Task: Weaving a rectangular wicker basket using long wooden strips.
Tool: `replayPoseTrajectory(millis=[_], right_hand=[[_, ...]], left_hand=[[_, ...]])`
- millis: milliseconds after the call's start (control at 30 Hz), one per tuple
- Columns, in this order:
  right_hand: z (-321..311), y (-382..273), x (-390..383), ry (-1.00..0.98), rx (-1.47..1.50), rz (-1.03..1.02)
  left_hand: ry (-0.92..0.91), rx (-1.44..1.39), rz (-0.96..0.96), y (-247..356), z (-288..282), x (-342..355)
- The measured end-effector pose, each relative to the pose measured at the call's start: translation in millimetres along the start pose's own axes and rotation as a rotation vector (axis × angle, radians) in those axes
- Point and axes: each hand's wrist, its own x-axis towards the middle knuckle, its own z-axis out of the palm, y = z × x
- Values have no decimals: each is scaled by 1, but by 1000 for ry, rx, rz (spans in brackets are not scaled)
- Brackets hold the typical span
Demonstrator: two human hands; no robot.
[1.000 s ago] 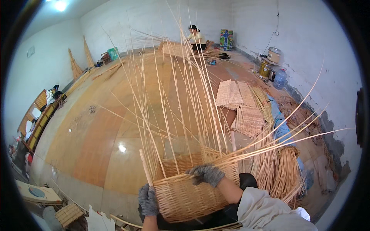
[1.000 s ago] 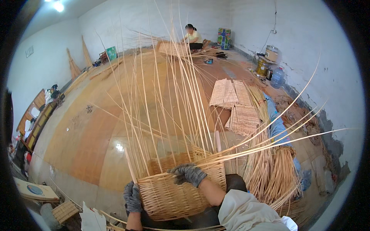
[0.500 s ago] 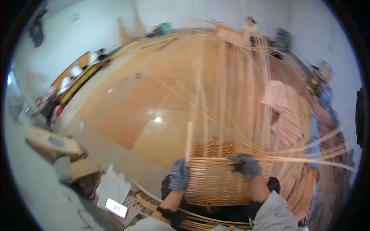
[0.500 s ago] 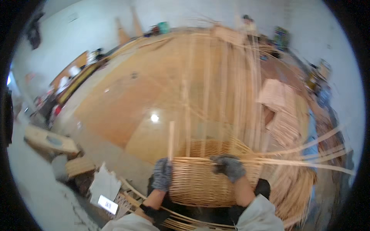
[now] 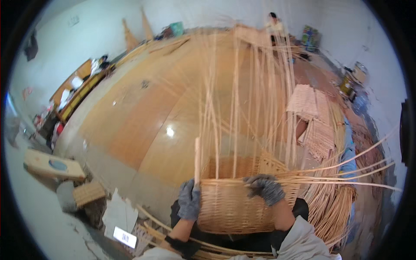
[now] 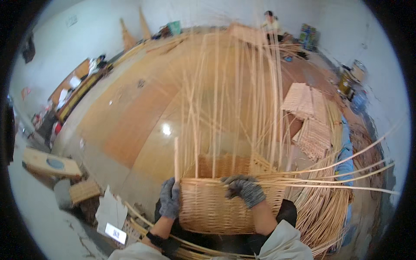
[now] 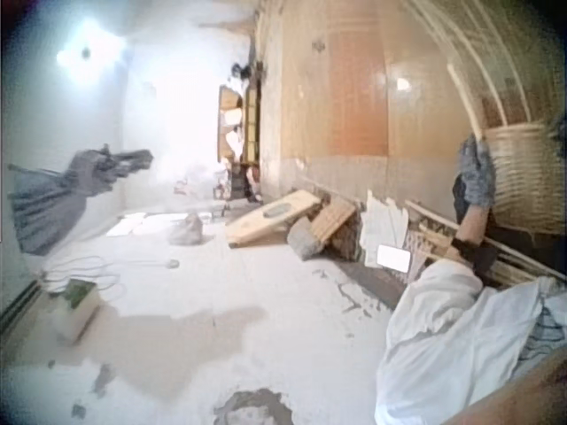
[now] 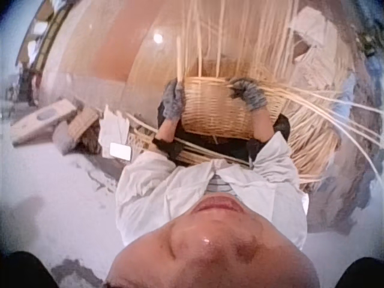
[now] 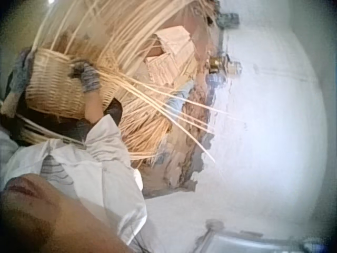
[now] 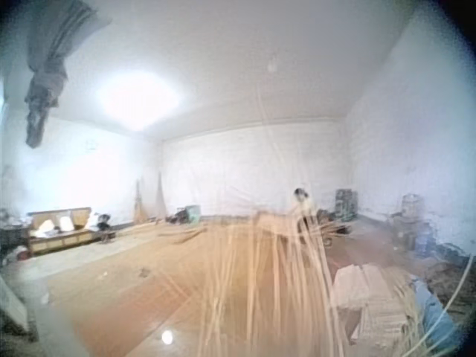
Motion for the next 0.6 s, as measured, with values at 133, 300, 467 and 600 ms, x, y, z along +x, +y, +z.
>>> replayPoseTrajectory(millis=[133,300,467,600], right_hand=[[2,-4,-2,86,-38,57],[3,-7,-2,59,-15,53],[1,-3,3,20,66,27],[-7,-1,2,70,-34,36]], left_hand=[[-23,-317,-108,-6,7,3],[20,-247,-156,-6,2,2],[-34,-225,-133,-2,-3,2],[-41,-439,-254,-1,2,3]])
